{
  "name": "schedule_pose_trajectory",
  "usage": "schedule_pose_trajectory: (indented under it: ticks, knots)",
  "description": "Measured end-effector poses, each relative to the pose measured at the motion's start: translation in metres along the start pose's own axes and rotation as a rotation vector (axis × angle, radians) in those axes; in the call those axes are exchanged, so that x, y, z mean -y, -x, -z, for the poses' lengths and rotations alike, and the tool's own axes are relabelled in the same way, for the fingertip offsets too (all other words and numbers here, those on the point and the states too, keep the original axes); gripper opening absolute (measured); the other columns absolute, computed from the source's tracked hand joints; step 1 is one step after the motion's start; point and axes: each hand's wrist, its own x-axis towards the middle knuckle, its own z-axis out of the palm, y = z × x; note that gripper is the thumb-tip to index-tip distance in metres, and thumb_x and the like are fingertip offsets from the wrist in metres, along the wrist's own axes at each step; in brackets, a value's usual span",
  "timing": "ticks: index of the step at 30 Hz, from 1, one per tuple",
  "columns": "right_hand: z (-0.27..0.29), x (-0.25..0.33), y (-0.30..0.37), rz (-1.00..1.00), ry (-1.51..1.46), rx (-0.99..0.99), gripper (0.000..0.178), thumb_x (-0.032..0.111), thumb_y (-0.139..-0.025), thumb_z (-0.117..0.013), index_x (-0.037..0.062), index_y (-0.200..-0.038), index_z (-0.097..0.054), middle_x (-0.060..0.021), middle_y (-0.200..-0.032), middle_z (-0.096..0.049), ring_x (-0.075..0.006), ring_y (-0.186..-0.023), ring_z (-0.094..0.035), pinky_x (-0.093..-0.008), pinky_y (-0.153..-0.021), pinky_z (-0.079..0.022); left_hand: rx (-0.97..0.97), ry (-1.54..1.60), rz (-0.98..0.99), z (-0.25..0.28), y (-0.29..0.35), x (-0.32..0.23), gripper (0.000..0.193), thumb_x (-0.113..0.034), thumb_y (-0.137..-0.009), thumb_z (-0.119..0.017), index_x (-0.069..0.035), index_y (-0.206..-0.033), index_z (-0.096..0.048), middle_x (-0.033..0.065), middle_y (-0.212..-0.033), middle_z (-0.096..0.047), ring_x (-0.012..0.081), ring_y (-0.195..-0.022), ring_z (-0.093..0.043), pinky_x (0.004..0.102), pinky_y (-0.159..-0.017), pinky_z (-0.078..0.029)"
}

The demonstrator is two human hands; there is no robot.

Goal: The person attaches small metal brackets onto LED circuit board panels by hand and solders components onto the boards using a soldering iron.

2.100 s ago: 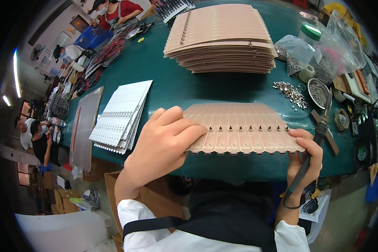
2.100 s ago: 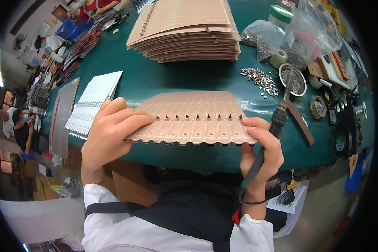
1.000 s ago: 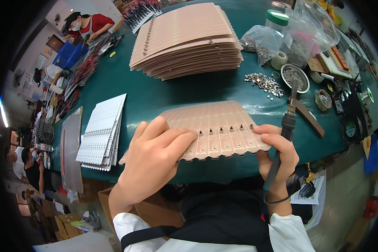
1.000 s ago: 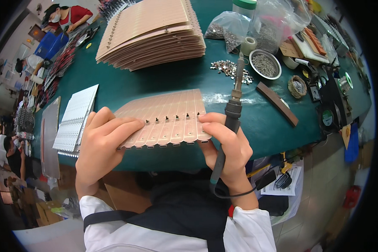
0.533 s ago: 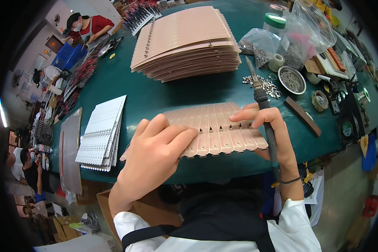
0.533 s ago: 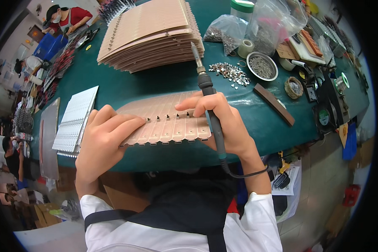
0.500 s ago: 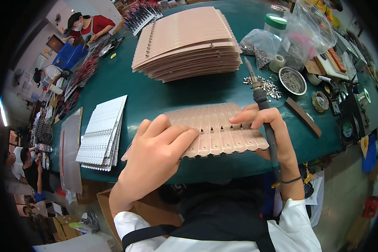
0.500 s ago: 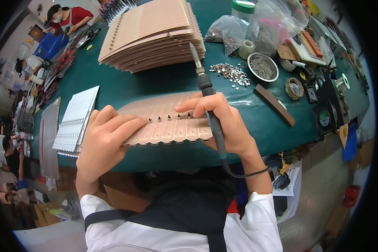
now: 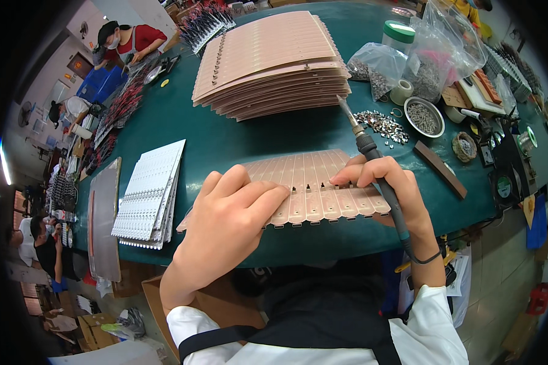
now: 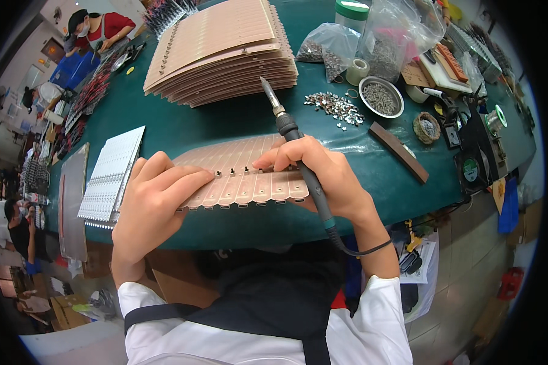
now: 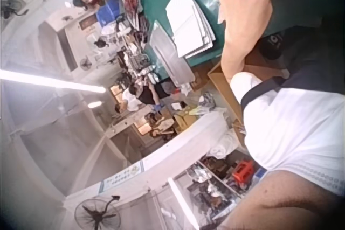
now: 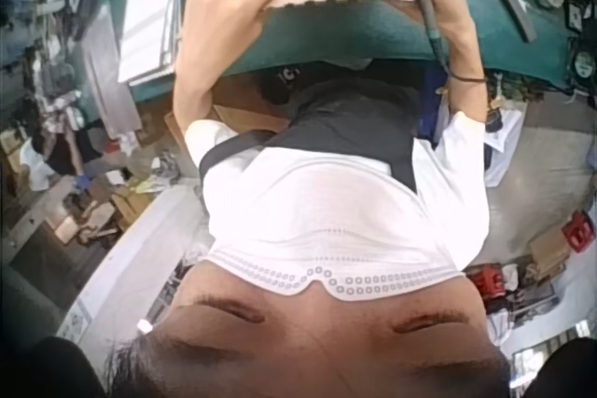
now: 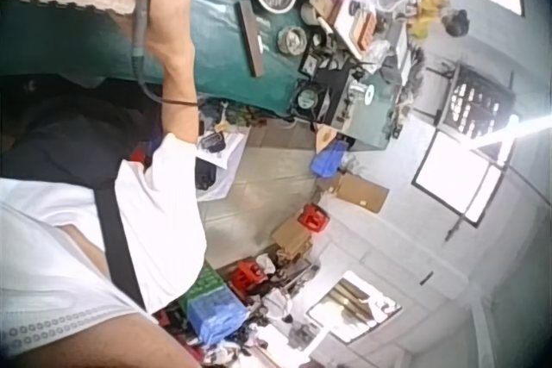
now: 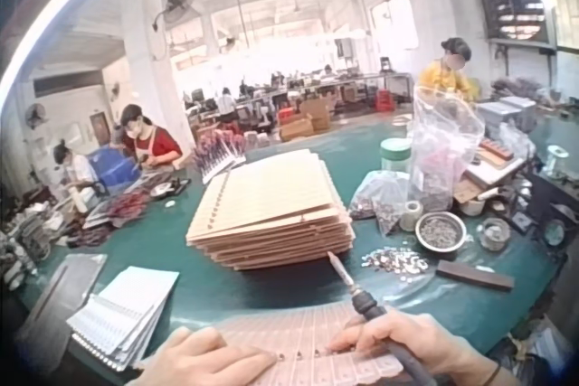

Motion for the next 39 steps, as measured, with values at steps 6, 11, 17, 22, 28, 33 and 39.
schedule_pose_trajectory:
  ticks: [6, 11, 17, 22, 28, 33, 39]
  knots:
    - [0.004, 0.003, 0.003, -0.053, -0.027, 0.026, 0.042, 0.006, -0.071, -0.079, 0.0047, -0.101, -0.049, -0.0186, -0.107, -0.067, -0.0265, -0.096, -0.067, -0.0331, -0.083, -0.052, -0.004, 0.001, -0.01, 0.001, -0.001, -0.001, 0.041, 0.004, -0.058, -0.069, -0.009, -0.098, -0.07, -0.0016, -0.091, -0.07, 0.0182, -0.075, -0.05, 0.0307, -0.068, -0.037]
    - [0.01, 0.007, 0.003, 0.014, 0.141, -0.045, 0.043, 0.0, -0.07, -0.076, 0.006, -0.1, -0.047, -0.0182, -0.111, -0.065, -0.0255, -0.1, -0.064, -0.0351, -0.087, -0.049, 0.008, -0.002, -0.002, 0.001, -0.001, -0.001, 0.042, 0.003, -0.058, -0.07, -0.009, -0.098, -0.07, -0.0018, -0.091, -0.07, 0.0184, -0.075, -0.05, 0.0307, -0.067, -0.036]
    - [0.013, 0.006, 0.017, -0.045, 0.123, -0.121, 0.041, -0.007, -0.071, -0.072, 0.0059, -0.099, -0.046, -0.0154, -0.102, -0.067, -0.0256, -0.094, -0.066, -0.034, -0.083, -0.051, 0.029, -0.035, -0.021, 0.003, 0.0, 0.001, 0.039, 0.001, -0.062, -0.069, -0.01, -0.099, -0.066, -0.0039, -0.093, -0.067, 0.0168, -0.079, -0.051, 0.0315, -0.069, -0.036]
    - [0.012, 0.005, 0.017, -0.029, 0.098, -0.127, 0.038, -0.009, -0.072, -0.07, 0.0056, -0.098, -0.047, -0.015, -0.098, -0.067, -0.0261, -0.089, -0.068, -0.0324, -0.08, -0.053, 0.001, 0.028, 0.007, 0.004, -0.002, -0.002, 0.042, 0.005, -0.058, -0.069, -0.008, -0.098, -0.07, -0.001, -0.092, -0.07, 0.0187, -0.075, -0.05, 0.0314, -0.068, -0.036]
    - [0.014, 0.007, 0.015, -0.049, 0.107, -0.088, 0.037, -0.009, -0.072, -0.071, 0.0053, -0.098, -0.048, -0.0151, -0.097, -0.068, -0.0252, -0.089, -0.068, -0.0332, -0.08, -0.054, 0.023, 0.007, -0.003, 0.003, 0.0, 0.001, 0.042, 0.005, -0.058, -0.069, -0.008, -0.098, -0.069, -0.0018, -0.091, -0.069, 0.0185, -0.076, -0.051, 0.031, -0.068, -0.036]
    - [0.018, 0.01, 0.017, -0.121, 0.093, -0.061, 0.04, -0.006, -0.07, -0.074, 0.0064, -0.097, -0.048, -0.0162, -0.102, -0.067, -0.0265, -0.095, -0.067, -0.0353, -0.083, -0.052, 0.025, 0.015, -0.014, 0.003, 0.0, 0.003, 0.044, 0.006, -0.058, -0.069, -0.009, -0.099, -0.068, -0.0025, -0.094, -0.069, 0.0182, -0.076, -0.051, 0.0308, -0.068, -0.036]
    - [0.011, 0.02, -0.008, 0.016, -0.106, -0.017, 0.047, -0.001, -0.063, -0.079, 0.0107, -0.093, -0.044, -0.019, -0.118, -0.062, -0.0341, -0.113, -0.057, -0.0435, -0.097, -0.041, 0.037, 0.001, -0.004, 0.003, 0.003, 0.004, 0.044, 0.005, -0.059, -0.069, -0.01, -0.1, -0.068, -0.0028, -0.095, -0.068, 0.0178, -0.078, -0.051, 0.0303, -0.069, -0.037]
